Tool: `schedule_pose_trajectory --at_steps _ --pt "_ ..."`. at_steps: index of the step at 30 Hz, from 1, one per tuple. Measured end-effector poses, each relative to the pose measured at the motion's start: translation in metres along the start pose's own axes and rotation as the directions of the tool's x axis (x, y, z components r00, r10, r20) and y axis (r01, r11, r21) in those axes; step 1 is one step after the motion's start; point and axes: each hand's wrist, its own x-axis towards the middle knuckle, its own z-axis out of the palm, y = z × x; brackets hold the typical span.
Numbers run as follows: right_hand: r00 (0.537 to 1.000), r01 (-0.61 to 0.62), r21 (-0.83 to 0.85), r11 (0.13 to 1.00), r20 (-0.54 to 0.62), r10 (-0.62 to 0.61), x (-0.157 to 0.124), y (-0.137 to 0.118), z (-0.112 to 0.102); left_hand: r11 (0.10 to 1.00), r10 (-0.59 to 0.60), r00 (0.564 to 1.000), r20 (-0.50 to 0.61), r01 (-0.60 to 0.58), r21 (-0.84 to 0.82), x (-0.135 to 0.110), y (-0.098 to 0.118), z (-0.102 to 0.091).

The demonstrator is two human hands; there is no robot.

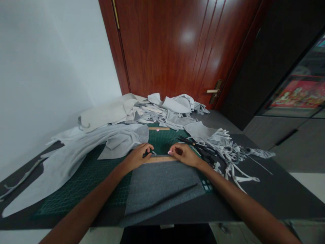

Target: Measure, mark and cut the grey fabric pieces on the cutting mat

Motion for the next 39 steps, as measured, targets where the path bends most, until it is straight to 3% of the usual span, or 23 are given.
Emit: schedule_pose_trajectory --at_steps 3,6,10,17,27,31,36,39 --pt "0.981 0.153 -0.106 0.983 0.137 -0.138 0.004 0.0 0.014 0.998 0.06 0.998 -0.025 -0.059 0.02 -0.001 0.008 0.005" --pt "0.95 0.261 -0.152 0.953 0.215 -0.226 -0.001 0.005 0.013 0.992 0.122 0.991 0.062 -0.122 0.005 -0.002 0.012 0.004" --pt "0.951 0.262 -0.114 0.958 0.203 -0.235 -0.005 0.013 0.003 0.979 0.202 0.948 0.246 -0.195 -0.055 -0.003 0.009 -0.008" --pt "0.966 0.232 -0.105 0.967 0.144 -0.216 -0.01 0.019 0.005 0.987 0.15 0.948 0.279 -0.127 -0.1 -0.003 0.004 -0.017" --pt "0.945 0.279 -0.064 0.958 0.194 -0.262 -0.042 0.006 -0.012 0.989 0.101 0.93 0.354 -0.053 -0.141 -0.023 0.047 -0.007" --pt "0.908 0.393 -0.046 0.918 0.176 -0.38 -0.05 -0.01 -0.006 0.991 0.08 0.925 0.371 -0.033 -0.133 -0.021 0.052 -0.007" --pt "0.8 0.517 0.092 0.851 0.3 -0.519 -0.054 -0.031 0.015 0.982 0.132 0.924 0.358 -0.072 -0.176 -0.018 0.051 -0.008" --pt "0.772 0.528 0.105 0.843 0.354 -0.528 -0.056 -0.033 0.018 0.97 0.204 0.908 0.366 -0.135 -0.204 -0.016 0.049 -0.006"
